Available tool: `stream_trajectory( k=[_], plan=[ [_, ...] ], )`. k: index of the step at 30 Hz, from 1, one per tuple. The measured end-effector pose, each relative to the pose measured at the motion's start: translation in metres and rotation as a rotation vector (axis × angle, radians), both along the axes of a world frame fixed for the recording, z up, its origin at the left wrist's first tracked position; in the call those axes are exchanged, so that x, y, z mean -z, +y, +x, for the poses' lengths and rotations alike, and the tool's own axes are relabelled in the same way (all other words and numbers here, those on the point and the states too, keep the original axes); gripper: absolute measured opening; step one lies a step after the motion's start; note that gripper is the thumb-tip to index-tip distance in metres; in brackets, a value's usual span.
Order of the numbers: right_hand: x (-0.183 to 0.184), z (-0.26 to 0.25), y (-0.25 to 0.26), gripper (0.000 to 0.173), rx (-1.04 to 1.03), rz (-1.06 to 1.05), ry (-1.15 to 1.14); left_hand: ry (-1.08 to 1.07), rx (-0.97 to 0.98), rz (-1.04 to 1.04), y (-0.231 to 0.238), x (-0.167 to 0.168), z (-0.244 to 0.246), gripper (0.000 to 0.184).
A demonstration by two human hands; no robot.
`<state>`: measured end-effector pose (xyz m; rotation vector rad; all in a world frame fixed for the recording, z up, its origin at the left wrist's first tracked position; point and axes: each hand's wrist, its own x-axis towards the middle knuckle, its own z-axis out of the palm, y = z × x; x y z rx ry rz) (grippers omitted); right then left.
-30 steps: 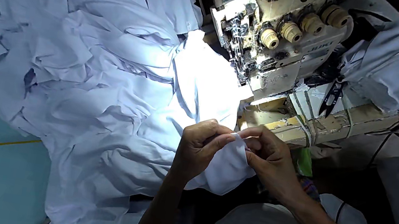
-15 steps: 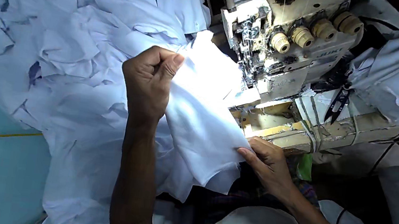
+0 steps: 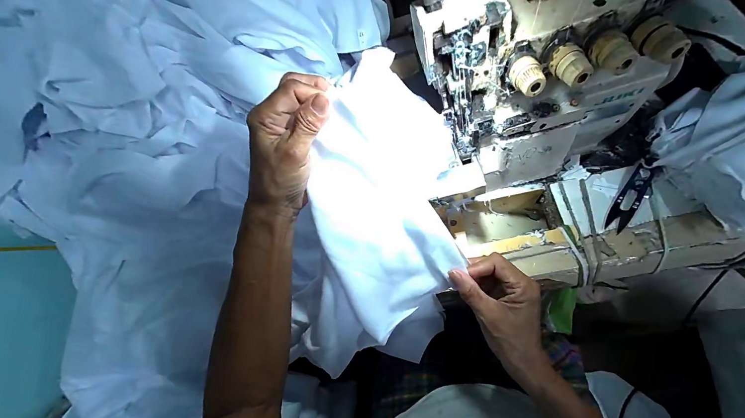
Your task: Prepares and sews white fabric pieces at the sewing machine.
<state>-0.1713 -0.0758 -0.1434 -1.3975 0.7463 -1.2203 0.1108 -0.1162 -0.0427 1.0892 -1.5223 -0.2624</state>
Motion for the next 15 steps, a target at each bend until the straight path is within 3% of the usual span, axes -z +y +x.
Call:
stream_trajectory(
  k=[9, 12, 15],
  plan=[
    [-0.001, 0.001, 0.001, 0.011, 0.072, -0.048, -0.021, 0.195, 0.144, 0.075, -0.002, -0.006, -0.015, 0.025],
    [-0.011, -0.007, 0.003, 0.017, 0.072, -0.041, -0.035, -0.002, 0.069, -0.016, -0.013, -0.017, -0.016, 0.022],
    [-0.025, -0.026, 0.012, 0.021, 0.001, -0.015, -0.059, -0.416, -0.129, -0.184, -0.025, -0.026, -0.028, 0.018]
  ],
)
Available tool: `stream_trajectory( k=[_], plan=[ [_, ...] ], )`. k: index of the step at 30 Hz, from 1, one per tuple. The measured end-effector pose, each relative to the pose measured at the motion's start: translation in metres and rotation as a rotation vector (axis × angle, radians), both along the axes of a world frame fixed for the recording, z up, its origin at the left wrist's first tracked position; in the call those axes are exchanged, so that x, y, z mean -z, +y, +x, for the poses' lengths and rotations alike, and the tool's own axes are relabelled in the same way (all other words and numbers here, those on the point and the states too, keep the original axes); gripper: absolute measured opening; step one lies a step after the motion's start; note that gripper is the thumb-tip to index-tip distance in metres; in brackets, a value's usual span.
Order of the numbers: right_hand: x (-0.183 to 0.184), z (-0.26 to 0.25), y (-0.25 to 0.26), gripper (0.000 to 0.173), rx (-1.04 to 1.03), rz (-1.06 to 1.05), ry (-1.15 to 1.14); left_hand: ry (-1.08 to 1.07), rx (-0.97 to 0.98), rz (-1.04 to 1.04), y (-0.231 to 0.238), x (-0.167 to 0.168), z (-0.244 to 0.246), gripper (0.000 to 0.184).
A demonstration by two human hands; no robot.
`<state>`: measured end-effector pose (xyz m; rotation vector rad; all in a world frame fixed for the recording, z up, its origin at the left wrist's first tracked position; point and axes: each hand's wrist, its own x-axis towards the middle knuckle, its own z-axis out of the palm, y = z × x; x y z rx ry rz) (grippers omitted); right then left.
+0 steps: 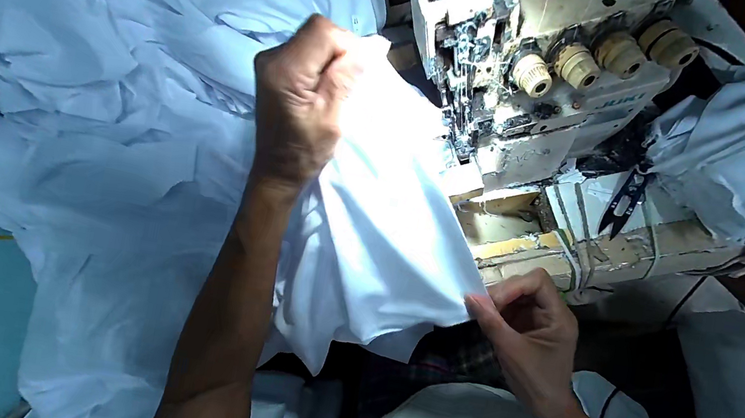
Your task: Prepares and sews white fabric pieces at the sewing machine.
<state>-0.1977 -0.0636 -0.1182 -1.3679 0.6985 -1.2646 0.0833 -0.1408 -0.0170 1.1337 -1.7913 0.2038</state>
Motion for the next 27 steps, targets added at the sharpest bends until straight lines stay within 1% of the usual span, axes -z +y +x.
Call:
stream_trajectory(
  k=[2, 4, 5, 7, 9, 11, 14, 16, 18, 22, 24, 27],
  plan=[
    [-0.001, -0.009, 0.011, 0.024, -0.051, 0.066, 0.011, -0.238, -0.104, -0.045, -0.004, 0.009, -0.016, 0.018],
    [0.006, -0.013, 0.022, 0.027, -0.09, 0.233, 0.024, -0.371, -0.06, -0.016, -0.007, 0.025, -0.03, 0.019],
    [0.009, -0.015, 0.028, 0.028, -0.111, 0.341, 0.03, -0.409, 0.002, 0.033, -0.008, 0.033, -0.035, 0.02],
    [0.017, -0.019, 0.037, 0.028, -0.152, 0.505, 0.037, -0.412, 0.136, 0.153, -0.011, 0.043, -0.043, 0.022],
    [0.02, -0.022, 0.042, 0.028, -0.18, 0.587, 0.034, -0.38, 0.168, 0.207, -0.009, 0.044, -0.05, 0.021],
    [0.022, -0.023, 0.043, 0.028, -0.189, 0.616, 0.021, -0.363, 0.087, 0.203, 0.0, 0.042, -0.062, 0.018],
    [0.023, -0.021, 0.04, 0.029, -0.198, 0.646, 0.012, -0.437, -0.17, 0.182, 0.021, 0.045, -0.087, 0.015],
    [0.025, -0.022, 0.041, 0.029, -0.204, 0.646, 0.006, -0.469, -0.303, 0.205, 0.034, 0.051, -0.102, 0.015],
    [0.027, -0.022, 0.041, 0.028, -0.208, 0.637, -0.006, -0.414, -0.372, 0.229, 0.04, 0.057, -0.108, 0.017],
    [0.026, -0.021, 0.04, 0.028, -0.198, 0.631, -0.041, -0.138, -0.309, 0.337, 0.041, 0.056, -0.102, 0.02],
    [0.024, -0.019, 0.038, 0.028, -0.188, 0.619, -0.053, -0.083, -0.285, 0.368, 0.038, 0.052, -0.098, 0.02],
    [0.022, -0.016, 0.032, 0.028, -0.182, 0.581, -0.077, -0.054, -0.306, 0.399, 0.03, 0.048, -0.096, 0.02]
  ],
)
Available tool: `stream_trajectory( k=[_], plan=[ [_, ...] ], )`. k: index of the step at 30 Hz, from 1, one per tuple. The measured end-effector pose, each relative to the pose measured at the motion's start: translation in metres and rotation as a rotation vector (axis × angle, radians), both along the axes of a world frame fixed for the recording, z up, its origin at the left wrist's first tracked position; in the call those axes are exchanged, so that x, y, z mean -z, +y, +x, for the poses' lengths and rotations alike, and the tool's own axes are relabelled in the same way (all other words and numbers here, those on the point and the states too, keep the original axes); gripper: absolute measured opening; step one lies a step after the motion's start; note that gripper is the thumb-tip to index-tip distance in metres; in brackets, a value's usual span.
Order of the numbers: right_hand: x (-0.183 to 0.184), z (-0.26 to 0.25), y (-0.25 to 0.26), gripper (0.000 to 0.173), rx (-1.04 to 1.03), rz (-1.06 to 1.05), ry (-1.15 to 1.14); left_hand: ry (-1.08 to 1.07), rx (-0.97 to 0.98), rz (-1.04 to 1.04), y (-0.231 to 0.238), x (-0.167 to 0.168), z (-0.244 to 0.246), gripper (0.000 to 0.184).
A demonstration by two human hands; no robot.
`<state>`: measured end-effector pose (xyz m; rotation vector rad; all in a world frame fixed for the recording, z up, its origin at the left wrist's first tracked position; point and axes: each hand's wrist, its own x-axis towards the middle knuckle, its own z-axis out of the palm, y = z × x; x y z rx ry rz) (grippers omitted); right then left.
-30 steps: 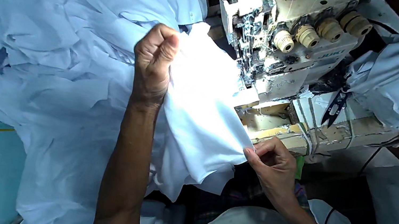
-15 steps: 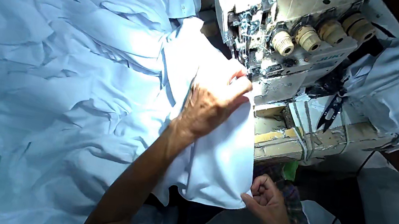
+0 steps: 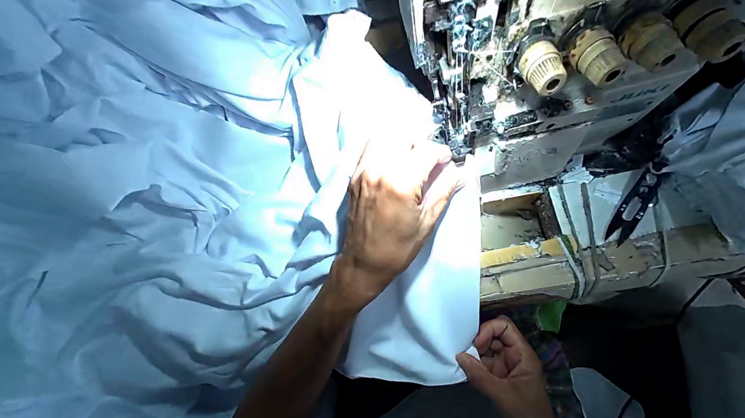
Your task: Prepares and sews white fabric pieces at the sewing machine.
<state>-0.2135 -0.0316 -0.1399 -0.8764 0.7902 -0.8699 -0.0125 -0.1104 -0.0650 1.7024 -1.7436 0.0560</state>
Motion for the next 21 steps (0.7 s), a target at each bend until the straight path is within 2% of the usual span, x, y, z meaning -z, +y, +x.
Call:
stream_trajectory(
  k=[4, 8, 12, 18, 21],
  plan=[
    [-0.005, 0.002, -0.006, 0.028, 0.007, -0.02, -0.001, -0.035, -0.019, 0.033, -0.004, -0.002, 0.001, 0.021],
    [-0.007, -0.002, -0.004, 0.028, -0.007, -0.037, 0.011, -0.113, -0.045, -0.021, -0.003, 0.001, -0.004, 0.019],
    [-0.008, 0.0, -0.01, 0.029, 0.018, -0.094, 0.004, -0.213, -0.056, -0.063, 0.005, 0.003, -0.006, 0.024],
    [-0.003, 0.023, -0.038, 0.022, 0.139, -0.293, 0.101, -0.14, 0.018, -0.221, 0.036, -0.01, -0.012, 0.021],
    [0.0, 0.034, -0.049, 0.019, 0.176, -0.371, 0.175, -0.059, 0.061, -0.207, 0.06, -0.007, -0.02, 0.021]
  ],
)
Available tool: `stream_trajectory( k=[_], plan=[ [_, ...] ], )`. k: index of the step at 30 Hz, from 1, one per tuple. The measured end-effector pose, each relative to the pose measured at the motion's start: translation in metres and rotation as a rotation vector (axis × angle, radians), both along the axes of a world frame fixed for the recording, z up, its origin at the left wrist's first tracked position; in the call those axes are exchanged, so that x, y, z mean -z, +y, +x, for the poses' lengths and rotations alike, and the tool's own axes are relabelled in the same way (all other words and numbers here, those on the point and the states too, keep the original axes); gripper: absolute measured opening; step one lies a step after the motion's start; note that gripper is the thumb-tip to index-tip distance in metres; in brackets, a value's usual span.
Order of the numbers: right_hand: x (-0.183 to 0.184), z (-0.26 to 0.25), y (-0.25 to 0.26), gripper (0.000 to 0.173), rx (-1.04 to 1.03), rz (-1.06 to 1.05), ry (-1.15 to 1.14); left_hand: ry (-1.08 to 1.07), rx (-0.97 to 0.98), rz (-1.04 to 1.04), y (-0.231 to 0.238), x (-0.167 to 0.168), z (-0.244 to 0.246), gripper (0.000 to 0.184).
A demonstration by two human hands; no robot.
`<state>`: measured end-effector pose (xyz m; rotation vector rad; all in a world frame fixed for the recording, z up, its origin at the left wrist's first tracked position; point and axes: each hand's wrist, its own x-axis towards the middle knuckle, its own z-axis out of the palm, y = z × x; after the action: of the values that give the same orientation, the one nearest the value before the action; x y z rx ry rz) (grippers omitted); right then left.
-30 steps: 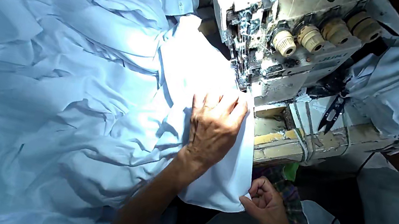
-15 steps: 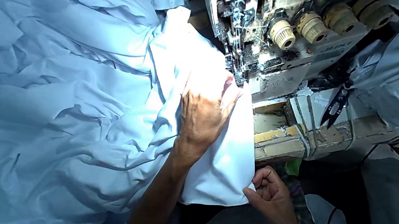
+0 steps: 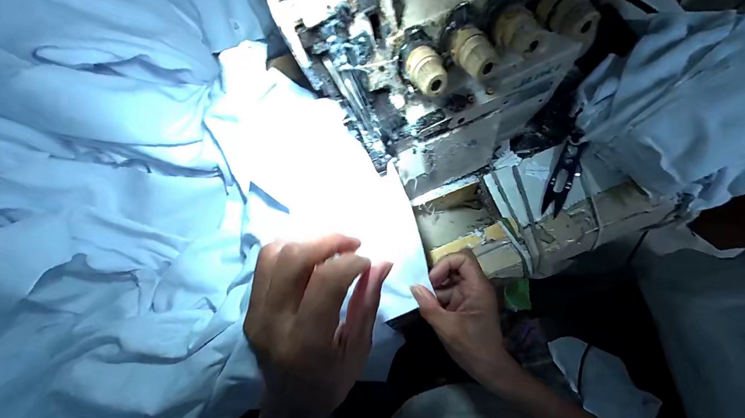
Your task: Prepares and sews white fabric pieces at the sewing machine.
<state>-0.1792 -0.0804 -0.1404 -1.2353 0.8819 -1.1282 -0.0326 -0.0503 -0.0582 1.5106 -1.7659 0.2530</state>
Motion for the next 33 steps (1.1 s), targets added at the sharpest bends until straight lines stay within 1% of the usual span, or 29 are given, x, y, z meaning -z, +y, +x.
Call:
stream_trajectory(
  k=[4, 6, 8, 10, 12, 15, 17, 20, 24, 26, 29, 33],
  plan=[
    [0.001, 0.003, -0.009, 0.012, -0.031, -0.145, 0.143, 0.067, 0.09, 0.059, 0.021, 0.011, -0.015, 0.021],
    [-0.001, -0.006, -0.012, 0.014, -0.079, -0.254, 0.247, 0.084, 0.137, 0.08, 0.025, 0.019, -0.023, 0.021],
    [-0.005, -0.021, -0.017, 0.018, -0.08, -0.379, 0.387, 0.094, 0.182, 0.116, 0.028, 0.028, -0.027, 0.021],
    [-0.008, -0.039, -0.023, 0.018, -0.019, -0.467, 0.541, 0.088, 0.217, 0.149, 0.029, 0.039, -0.03, 0.022],
    [-0.01, -0.062, -0.035, 0.014, 0.075, -0.522, 0.691, 0.079, 0.238, 0.183, 0.031, 0.048, -0.031, 0.021],
    [-0.014, -0.099, -0.059, 0.013, 0.188, -0.528, 0.922, 0.061, 0.256, 0.232, 0.034, 0.057, -0.032, 0.02],
    [-0.014, -0.116, -0.075, 0.012, 0.243, -0.519, 1.025, 0.034, 0.256, 0.258, 0.034, 0.061, -0.032, 0.02],
    [-0.012, -0.124, -0.091, 0.011, 0.286, -0.543, 1.076, -0.007, 0.267, 0.293, 0.032, 0.066, -0.032, 0.021],
    [-0.016, -0.114, -0.109, 0.013, 0.226, -0.611, 1.083, -0.034, 0.274, 0.325, 0.03, 0.068, -0.032, 0.021],
    [-0.014, -0.106, -0.128, 0.014, 0.241, -0.629, 1.065, -0.039, 0.271, 0.33, 0.029, 0.069, -0.031, 0.021],
    [-0.017, -0.096, -0.151, 0.016, 0.197, -0.599, 1.055, -0.053, 0.254, 0.329, 0.027, 0.07, -0.03, 0.022],
    [-0.024, -0.082, -0.162, 0.018, 0.102, -0.52, 1.102, -0.055, 0.238, 0.34, 0.027, 0.073, -0.029, 0.021]
  ],
)
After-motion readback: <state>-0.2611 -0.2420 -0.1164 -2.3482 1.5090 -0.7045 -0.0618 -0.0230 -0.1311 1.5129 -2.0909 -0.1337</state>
